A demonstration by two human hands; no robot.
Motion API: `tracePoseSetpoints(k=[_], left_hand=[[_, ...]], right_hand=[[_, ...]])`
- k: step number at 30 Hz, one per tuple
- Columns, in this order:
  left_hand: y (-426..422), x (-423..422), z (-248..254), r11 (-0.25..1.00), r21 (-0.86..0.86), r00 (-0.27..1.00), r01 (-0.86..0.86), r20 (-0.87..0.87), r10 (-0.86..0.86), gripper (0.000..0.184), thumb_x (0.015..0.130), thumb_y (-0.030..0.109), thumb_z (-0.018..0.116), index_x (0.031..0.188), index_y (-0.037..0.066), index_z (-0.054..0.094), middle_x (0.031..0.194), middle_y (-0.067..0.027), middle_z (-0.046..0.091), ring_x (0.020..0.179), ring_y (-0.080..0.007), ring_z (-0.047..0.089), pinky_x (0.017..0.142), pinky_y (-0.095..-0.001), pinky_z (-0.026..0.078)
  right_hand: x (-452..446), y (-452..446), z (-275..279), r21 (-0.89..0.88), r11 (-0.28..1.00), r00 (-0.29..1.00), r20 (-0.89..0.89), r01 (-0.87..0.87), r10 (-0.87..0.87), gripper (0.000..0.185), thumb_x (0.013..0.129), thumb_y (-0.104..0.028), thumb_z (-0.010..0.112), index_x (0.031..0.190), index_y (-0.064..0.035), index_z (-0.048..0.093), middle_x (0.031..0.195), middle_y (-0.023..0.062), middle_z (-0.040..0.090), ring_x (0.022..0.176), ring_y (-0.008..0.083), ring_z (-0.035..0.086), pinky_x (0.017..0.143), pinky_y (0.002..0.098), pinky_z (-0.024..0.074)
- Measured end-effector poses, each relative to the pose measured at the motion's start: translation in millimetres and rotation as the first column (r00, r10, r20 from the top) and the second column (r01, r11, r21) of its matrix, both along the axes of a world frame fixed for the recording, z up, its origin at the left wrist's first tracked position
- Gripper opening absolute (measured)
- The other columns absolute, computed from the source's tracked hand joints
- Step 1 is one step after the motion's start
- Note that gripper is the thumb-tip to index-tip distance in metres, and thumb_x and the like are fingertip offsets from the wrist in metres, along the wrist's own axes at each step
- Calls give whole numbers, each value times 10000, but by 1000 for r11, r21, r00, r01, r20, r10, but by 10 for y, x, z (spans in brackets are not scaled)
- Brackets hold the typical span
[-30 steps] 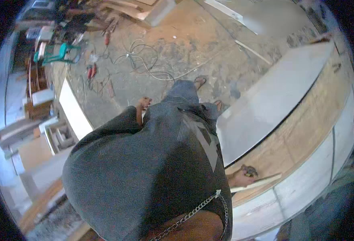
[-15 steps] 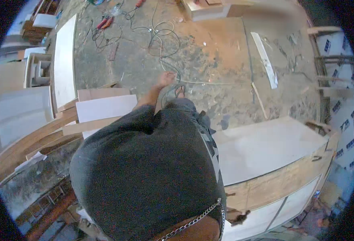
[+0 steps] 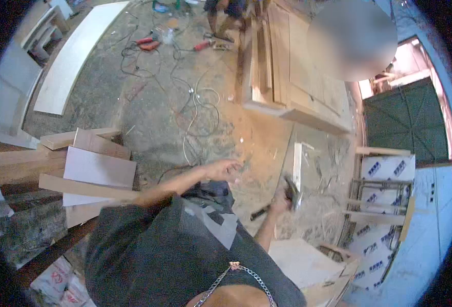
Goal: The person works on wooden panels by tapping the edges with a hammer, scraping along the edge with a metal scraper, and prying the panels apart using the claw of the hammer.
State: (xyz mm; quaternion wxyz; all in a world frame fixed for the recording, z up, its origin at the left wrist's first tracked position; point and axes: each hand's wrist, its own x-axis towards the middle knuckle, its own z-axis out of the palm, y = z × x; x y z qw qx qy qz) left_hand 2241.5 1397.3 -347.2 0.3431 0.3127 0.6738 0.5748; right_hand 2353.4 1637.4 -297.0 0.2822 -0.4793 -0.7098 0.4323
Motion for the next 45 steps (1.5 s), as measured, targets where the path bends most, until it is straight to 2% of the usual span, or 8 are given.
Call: tracePoseSetpoints(k=[4, 9, 17, 25, 32, 39, 41, 45], left_hand=[[-185, -53, 22, 957, 225, 870, -183, -415, 264, 700, 703, 320, 745, 1266, 45, 433, 1135, -143, 551, 935, -188, 562, 820, -323, 465], [-785, -526, -48, 510, 303, 549, -805, 55, 834, 263, 827, 232, 599, 967, 37, 491, 869, -47, 539, 750, -169, 529, 674, -338, 454], [-2401, -1462, -220, -310, 30, -106, -950, 906, 411, 389, 914, 316, 486, 590, 161, 334, 488, 36, 311, 363, -119, 267, 410, -318, 338], [-3377, -2710, -131, -268, -61, -203, -961, 815, 543, 394, 886, 391, 529, 620, 157, 358, 497, 35, 312, 440, -119, 339, 470, -300, 365], [-4171, -3572, 15, 3, 154, 42, -988, 255, 966, 374, 926, 400, 454, 858, 54, 581, 749, 17, 520, 683, -95, 451, 600, -253, 384], [-5471, -3930, 342, 464, -76, 399, -883, 400, 825, 371, 919, 293, 498, 1208, 62, 490, 1097, -66, 567, 951, -155, 545, 786, -273, 452], [-6071, -3954, -52, 292, -54, 213, -955, 561, 800, 409, 919, 288, 477, 1254, 56, 447, 1122, -78, 562, 1004, -200, 555, 840, -294, 435], [-7451, -4006, -640, 138, -457, 166, -879, -21, 986, 550, 879, 463, 492, 1250, 59, 454, 1108, -127, 566, 940, -238, 563, 767, -351, 457]], right_hand=[[-1260, -1353, 557, -7, 738, 738, 1, -675, 675, 348, 786, -141, 667, 1091, -10, 564, 1002, 110, 602, 954, 202, 560, 836, 310, 440], [-2091, -2506, 954, 115, -118, -124, -49, -986, 991, 446, 794, -211, 659, 1159, 1, 515, 1084, 158, 568, 1012, 238, 544, 883, 344, 421], [-2798, -3234, -215, -56, -311, -315, 106, -949, 943, 507, 805, -371, 624, 1155, -25, 501, 1067, 181, 570, 989, 320, 557, 858, 385, 429], [-3933, -4203, -248, -158, -529, -549, 141, -834, 824, 385, 798, -304, 599, 1031, -12, 509, 914, 229, 587, 825, 373, 575, 716, 404, 454], [-4873, -5413, -177, -309, -382, -422, 71, -871, 904, 294, 804, -210, 585, 999, -2, 514, 808, 196, 581, 723, 310, 577, 672, 379, 456], [-5737, -5780, -328, -206, -128, -173, 217, -970, 961, 325, 810, -297, 603, 967, -15, 570, 776, 171, 589, 769, 273, 594, 671, 381, 458], [-6077, -5716, -577, -305, 2, -111, 353, -952, 929, 369, 810, -352, 590, 992, -31, 585, 848, 197, 626, 845, 335, 617, 714, 402, 470], [-6574, -5636, -1602, -267, 219, -8, 652, -939, 758, 472, 764, -441, 578, 936, -2, 587, 851, 194, 632, 754, 345, 607, 657, 422, 471]])
